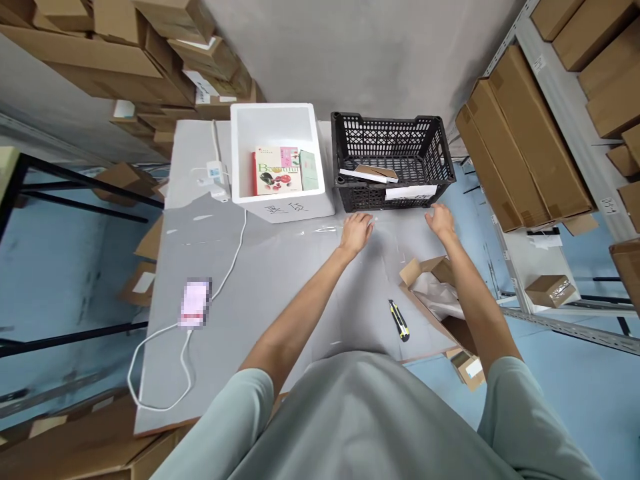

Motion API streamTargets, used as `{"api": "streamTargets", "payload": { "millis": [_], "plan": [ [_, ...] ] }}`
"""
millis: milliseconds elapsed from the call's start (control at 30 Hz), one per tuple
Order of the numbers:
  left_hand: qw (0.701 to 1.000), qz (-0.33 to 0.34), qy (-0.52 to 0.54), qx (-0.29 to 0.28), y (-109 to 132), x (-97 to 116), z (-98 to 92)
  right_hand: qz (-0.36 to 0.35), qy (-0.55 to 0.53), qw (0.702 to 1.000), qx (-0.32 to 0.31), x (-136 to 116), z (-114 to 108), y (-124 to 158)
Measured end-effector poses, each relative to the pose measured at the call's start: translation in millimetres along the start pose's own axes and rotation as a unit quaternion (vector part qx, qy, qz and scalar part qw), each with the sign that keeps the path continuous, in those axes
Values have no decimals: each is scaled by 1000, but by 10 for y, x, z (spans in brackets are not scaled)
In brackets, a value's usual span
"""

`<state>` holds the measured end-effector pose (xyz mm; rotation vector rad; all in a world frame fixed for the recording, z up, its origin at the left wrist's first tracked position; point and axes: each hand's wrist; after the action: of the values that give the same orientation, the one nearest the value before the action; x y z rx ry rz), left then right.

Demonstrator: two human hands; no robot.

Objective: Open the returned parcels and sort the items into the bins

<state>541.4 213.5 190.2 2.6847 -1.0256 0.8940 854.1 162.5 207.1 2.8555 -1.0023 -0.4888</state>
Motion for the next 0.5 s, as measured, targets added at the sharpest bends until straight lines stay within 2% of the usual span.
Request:
{"api": "streamTargets", "payload": {
  "millis": [67, 133, 200, 267, 333, 400, 433, 500],
  "plan": [
    [1000, -10, 25, -8, 231, 58, 68, -21, -16, 999, -36, 11, -70, 162],
    [998, -24, 60, -10, 568, 133, 141, -56, -42, 996, -50, 68, -158, 481],
    [994, -52, 98, -11, 992, 218, 206, -87, -79, 993, -33, 179, -267, 977],
    [986, -91, 137, -19, 1465, 308, 254, -88, -100, 991, -10, 346, -387, 1611],
    [975, -138, 170, -25, 1944, 394, 281, -41, -98, 994, 5, 561, -483, 2300],
    [962, -179, 202, -31, 2393, 465, 294, 49, -70, 995, 46, 817, -514, 2940],
    [956, -194, 219, -32, 2595, 492, 296, 116, -48, 988, 93, 957, -499, 3211],
    [945, -213, 246, -42, 2930, 534, 304, 253, -17, 951, 177, 1248, -415, 3620]
  ]
}}
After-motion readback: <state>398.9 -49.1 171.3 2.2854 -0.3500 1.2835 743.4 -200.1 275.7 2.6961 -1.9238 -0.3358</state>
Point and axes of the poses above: each hand's wrist, its own y-axis away from the middle knuckle, its own z-axis out of the palm, x = y × z, and after that the axes turned 10 degrees about z, right-handed
